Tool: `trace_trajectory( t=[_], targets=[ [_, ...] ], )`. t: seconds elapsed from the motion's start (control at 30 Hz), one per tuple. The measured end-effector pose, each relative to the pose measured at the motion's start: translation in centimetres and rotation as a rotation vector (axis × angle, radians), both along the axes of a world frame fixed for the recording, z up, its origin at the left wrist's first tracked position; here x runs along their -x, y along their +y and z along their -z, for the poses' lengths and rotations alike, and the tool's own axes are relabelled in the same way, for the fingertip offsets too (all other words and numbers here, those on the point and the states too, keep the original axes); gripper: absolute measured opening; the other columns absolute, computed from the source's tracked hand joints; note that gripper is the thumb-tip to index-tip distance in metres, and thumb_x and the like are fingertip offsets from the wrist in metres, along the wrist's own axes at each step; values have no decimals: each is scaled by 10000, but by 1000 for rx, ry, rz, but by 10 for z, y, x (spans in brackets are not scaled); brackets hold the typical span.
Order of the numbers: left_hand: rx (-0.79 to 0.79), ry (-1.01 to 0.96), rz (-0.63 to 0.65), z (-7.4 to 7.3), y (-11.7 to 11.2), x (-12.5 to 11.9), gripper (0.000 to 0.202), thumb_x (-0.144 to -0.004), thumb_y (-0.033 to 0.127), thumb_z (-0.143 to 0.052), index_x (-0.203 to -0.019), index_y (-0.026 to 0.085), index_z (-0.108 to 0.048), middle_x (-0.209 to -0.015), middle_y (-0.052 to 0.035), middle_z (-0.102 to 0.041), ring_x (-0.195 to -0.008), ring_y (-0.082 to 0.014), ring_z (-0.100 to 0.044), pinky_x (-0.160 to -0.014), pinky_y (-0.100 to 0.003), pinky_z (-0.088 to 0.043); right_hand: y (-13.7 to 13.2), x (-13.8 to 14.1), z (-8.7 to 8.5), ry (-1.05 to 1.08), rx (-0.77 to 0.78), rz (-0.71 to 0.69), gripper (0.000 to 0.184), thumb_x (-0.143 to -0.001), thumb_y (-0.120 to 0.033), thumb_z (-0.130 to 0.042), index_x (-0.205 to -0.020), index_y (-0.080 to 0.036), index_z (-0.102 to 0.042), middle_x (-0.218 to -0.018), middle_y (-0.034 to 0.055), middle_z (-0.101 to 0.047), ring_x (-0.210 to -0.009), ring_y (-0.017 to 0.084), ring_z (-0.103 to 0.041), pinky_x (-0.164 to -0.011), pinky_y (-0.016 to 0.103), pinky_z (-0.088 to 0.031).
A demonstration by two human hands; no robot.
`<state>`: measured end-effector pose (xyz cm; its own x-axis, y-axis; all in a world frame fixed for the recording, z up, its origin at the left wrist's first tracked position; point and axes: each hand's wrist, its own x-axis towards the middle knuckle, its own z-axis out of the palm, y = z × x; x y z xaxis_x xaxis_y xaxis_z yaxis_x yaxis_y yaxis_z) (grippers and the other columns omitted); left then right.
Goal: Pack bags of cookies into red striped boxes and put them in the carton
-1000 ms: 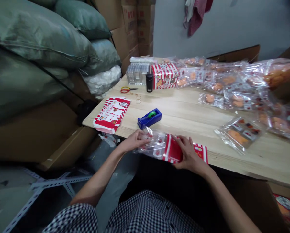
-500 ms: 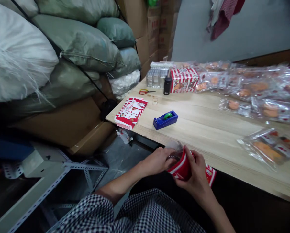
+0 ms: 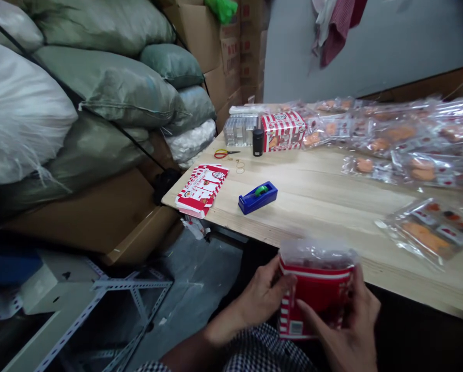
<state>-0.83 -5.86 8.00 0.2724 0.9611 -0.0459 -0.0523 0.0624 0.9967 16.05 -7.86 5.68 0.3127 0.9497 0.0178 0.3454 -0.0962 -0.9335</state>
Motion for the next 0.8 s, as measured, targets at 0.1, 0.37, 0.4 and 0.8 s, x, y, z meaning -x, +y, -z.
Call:
trace_trajectory(
  t=[0.1,0.37,0.4,0.8],
  targets=[
    [15,67,77,3,9,4,484,-956,507,-496,-1312,192,-586,-1051,-68,-689,-911,-197,-623,-877,-302,-469,9,-18,7,319,141,51,868,-805,-635,-635,-1540,-312,-305,-1413,86,-514,-1212,329,-559,-1026,494,-464],
    [143,40,-191,30,4,-14,513,-935,599,-450,-1144,180,-660,-1046,-83,-690,-995,-231,-608,-940,-317,-452,17,-22,39,550,456,47,566,-808,-652,-613,-1163,-214,-669,-1015,41,-769,-954,289,-709,-787,373,-586],
    [166,60,-243,34,4,-15,470,-917,574,-505,-1096,172,-670,-1014,-82,-694,-973,-232,-607,-917,-313,-463,15,-18,39,589,462,27,542,-797,-622,-644,-1154,-215,-665,-981,37,-773,-889,282,-720,-734,368,-591],
    [453,-203,-158,48,6,-8,290,-802,353,-691,-1019,164,-657,-944,-40,-709,-891,-196,-643,-811,-268,-480,14,-6,30,944,359,-55,237,-700,-304,-769,-901,-197,-704,-783,2,-767,-732,225,-719,-694,321,-554]
  ],
)
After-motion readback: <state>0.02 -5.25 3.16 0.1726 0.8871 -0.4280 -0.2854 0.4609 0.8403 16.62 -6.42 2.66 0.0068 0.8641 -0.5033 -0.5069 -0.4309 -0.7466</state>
